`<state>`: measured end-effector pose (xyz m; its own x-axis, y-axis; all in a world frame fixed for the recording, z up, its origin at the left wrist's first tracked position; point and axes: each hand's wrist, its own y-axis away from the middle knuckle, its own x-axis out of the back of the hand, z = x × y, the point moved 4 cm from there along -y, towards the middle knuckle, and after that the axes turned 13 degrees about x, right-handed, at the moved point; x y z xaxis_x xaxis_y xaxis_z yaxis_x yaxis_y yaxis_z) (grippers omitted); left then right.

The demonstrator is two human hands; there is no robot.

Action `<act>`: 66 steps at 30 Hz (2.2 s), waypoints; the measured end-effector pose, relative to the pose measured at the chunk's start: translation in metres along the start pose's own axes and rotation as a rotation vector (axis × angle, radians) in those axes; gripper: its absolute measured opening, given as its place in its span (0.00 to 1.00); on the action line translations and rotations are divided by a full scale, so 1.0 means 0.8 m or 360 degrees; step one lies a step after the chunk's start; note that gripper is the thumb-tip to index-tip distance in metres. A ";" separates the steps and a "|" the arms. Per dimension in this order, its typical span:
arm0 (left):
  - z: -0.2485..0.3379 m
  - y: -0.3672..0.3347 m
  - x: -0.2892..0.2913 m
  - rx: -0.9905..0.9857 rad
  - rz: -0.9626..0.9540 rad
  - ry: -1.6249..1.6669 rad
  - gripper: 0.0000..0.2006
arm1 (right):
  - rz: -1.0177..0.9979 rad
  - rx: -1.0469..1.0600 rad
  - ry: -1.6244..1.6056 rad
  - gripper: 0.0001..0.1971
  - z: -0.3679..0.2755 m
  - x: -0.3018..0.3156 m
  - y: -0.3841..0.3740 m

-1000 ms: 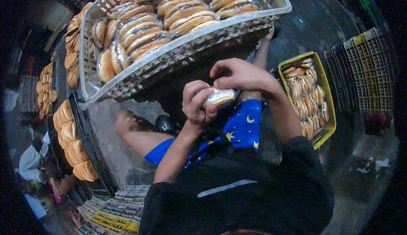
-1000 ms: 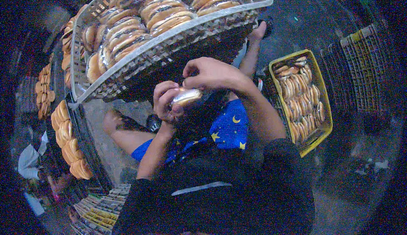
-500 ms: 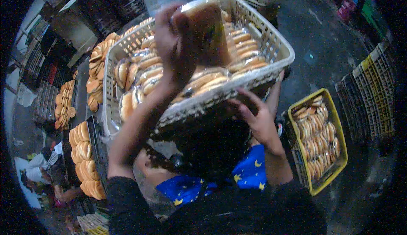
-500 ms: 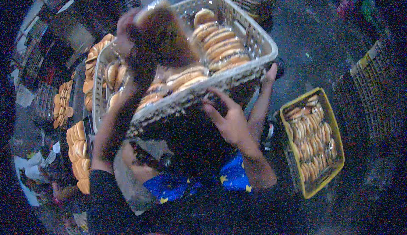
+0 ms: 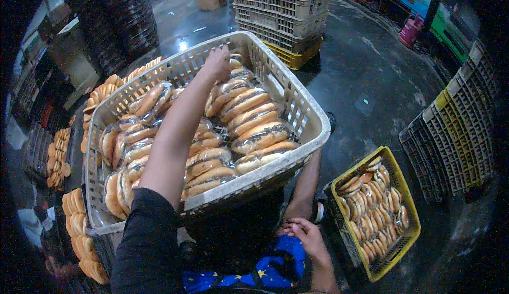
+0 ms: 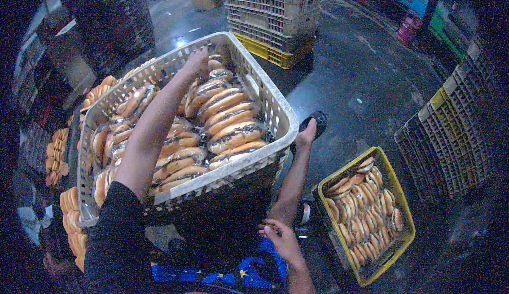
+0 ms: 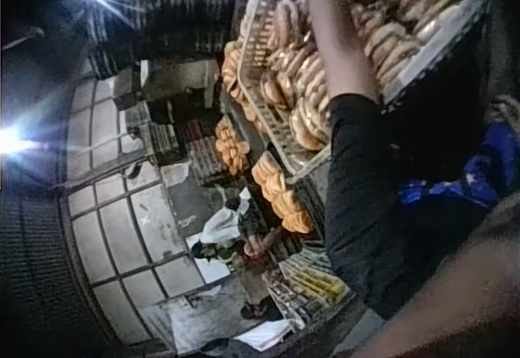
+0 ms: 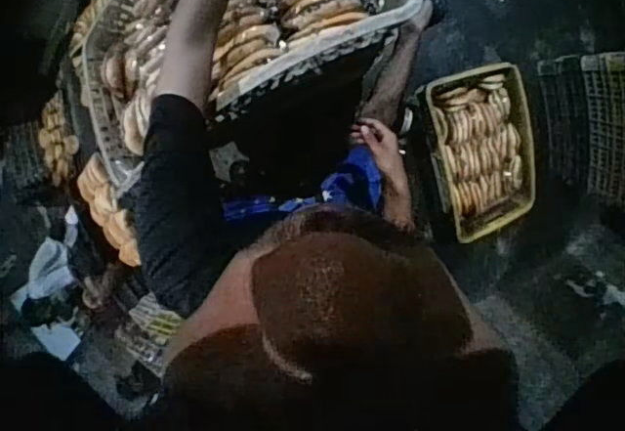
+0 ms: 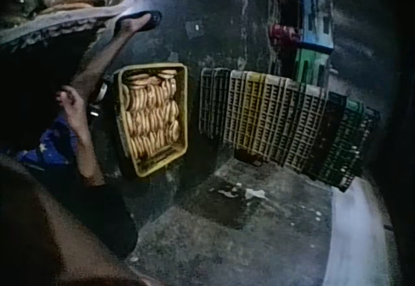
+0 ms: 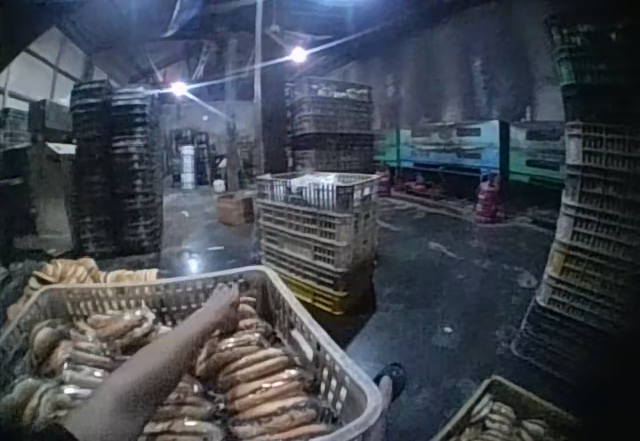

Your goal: The person sits on the floor and repeatedly picks up buns from a white crate, wraps each one in plastic, and places it into a yellow crate. The person continues this process for the duration of the clip.

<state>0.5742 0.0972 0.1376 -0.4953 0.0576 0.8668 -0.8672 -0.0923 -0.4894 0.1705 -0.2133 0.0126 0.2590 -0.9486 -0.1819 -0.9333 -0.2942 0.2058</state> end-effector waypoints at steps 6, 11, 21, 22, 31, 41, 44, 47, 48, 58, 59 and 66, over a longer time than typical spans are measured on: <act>0.010 0.078 0.175 -0.0146 0.0352 0.0296 0.23 | -0.0174 0.0486 -0.0223 0.29 -0.078 -0.029 -0.021; 0.061 0.269 0.329 -0.1111 0.0455 0.0835 0.23 | -0.0531 0.0734 -0.1266 0.31 -0.189 -0.117 -0.025; 0.010 0.610 0.330 0.0943 -0.0547 0.2349 0.39 | -0.0108 0.1263 0.0557 0.17 -0.125 -0.190 0.100; 0.015 0.627 0.331 0.0889 -0.0581 0.2507 0.39 | -0.0006 0.1310 0.0605 0.14 -0.128 -0.192 0.107; -0.011 0.657 0.300 0.0866 -0.0878 0.3528 0.40 | -0.0626 0.0804 -0.0077 0.08 -0.112 -0.222 0.139; -0.016 0.651 0.330 0.1043 -0.0693 0.3242 0.18 | -0.0564 0.0008 0.0072 0.08 -0.047 -0.249 0.120; -0.033 0.662 0.322 0.1240 -0.0847 0.3090 0.14 | -0.0495 0.0584 0.0273 0.11 -0.070 -0.254 0.120; -0.051 0.662 0.329 0.1005 -0.0738 0.2911 0.09 | -0.0615 0.0895 0.0516 0.11 -0.091 -0.287 0.121; -0.055 0.662 0.323 0.0979 -0.0660 0.2957 0.08 | -0.0650 0.1001 0.0599 0.11 -0.095 -0.294 0.120; -0.094 0.653 0.331 0.1188 -0.0590 0.2427 0.12 | -0.0528 0.0853 0.0442 0.06 -0.094 -0.347 0.095; -0.098 0.653 0.344 0.1098 -0.0254 0.2625 0.11 | -0.0477 0.0758 0.0387 0.05 -0.095 -0.354 0.094; -0.118 0.633 0.369 0.0953 -0.0452 0.1983 0.11 | -0.0952 0.1103 0.1176 0.07 -0.112 -0.381 0.070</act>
<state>-0.0162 0.1612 0.1365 -0.3032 0.9451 0.1217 -0.9470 -0.3131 0.0725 0.0617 0.0493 0.1654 0.5704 -0.5850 0.5766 -0.4909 -0.8056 -0.3318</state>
